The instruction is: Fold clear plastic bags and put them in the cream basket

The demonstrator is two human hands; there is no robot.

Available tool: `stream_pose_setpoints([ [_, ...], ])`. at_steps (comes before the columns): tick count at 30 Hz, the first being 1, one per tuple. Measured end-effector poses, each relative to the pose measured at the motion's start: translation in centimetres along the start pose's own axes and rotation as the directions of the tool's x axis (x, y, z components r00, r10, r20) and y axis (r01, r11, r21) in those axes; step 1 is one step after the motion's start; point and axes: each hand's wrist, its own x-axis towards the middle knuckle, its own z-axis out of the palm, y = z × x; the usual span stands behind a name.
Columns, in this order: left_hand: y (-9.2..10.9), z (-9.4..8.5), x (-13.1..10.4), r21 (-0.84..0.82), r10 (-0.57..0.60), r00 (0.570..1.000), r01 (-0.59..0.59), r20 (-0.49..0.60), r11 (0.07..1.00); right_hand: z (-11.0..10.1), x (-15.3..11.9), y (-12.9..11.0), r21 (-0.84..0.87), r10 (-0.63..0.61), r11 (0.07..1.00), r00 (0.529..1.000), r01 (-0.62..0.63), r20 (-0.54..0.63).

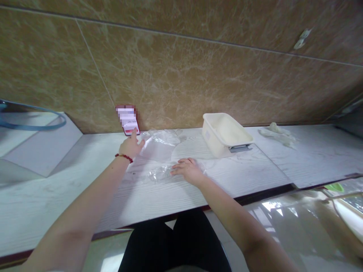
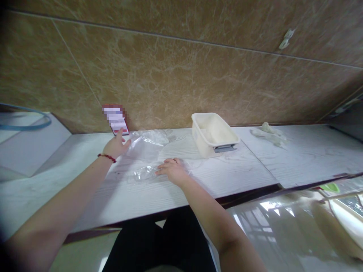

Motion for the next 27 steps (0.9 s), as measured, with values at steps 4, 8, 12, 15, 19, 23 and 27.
stream_pose_setpoints([
  [4,3.5,-0.5,-3.5,-0.086,0.297,0.954,-0.293,0.035,0.952,-0.4,-0.1,-0.3,-0.024,-0.005,1.000,1.000,0.005,0.007],
  [8,5.8,-0.1,-6.6,-0.265,0.672,0.734,-0.633,0.092,0.727,-0.5,0.1,-0.4,-0.051,-0.011,0.999,1.000,0.011,0.001],
  [12,6.1,0.8,-8.2,-0.338,0.830,0.541,-0.762,0.135,0.552,-0.5,0.2,-0.4,-0.062,-0.009,0.998,1.000,0.009,0.002],
  [15,5.8,1.1,-8.6,-0.360,0.880,0.439,-0.804,0.181,0.474,-0.6,0.2,-0.4,-0.048,-0.017,0.999,1.000,0.016,-0.008],
  [19,5.6,1.2,-8.7,-0.336,0.868,0.441,-0.801,0.228,0.496,-1.0,0.1,-0.8,-0.017,0.023,1.000,0.997,-0.024,-0.074],
  [23,5.5,1.2,-8.6,-0.362,0.867,0.435,-0.789,0.243,0.496,-1.7,-0.4,-0.8,-0.006,0.156,0.987,0.979,-0.158,-0.134],
  [27,5.2,1.6,-8.4,-0.377,0.869,0.434,-0.783,0.239,0.495,-2.5,-1.6,0.6,-0.038,0.294,0.952,0.941,-0.304,-0.166],
])
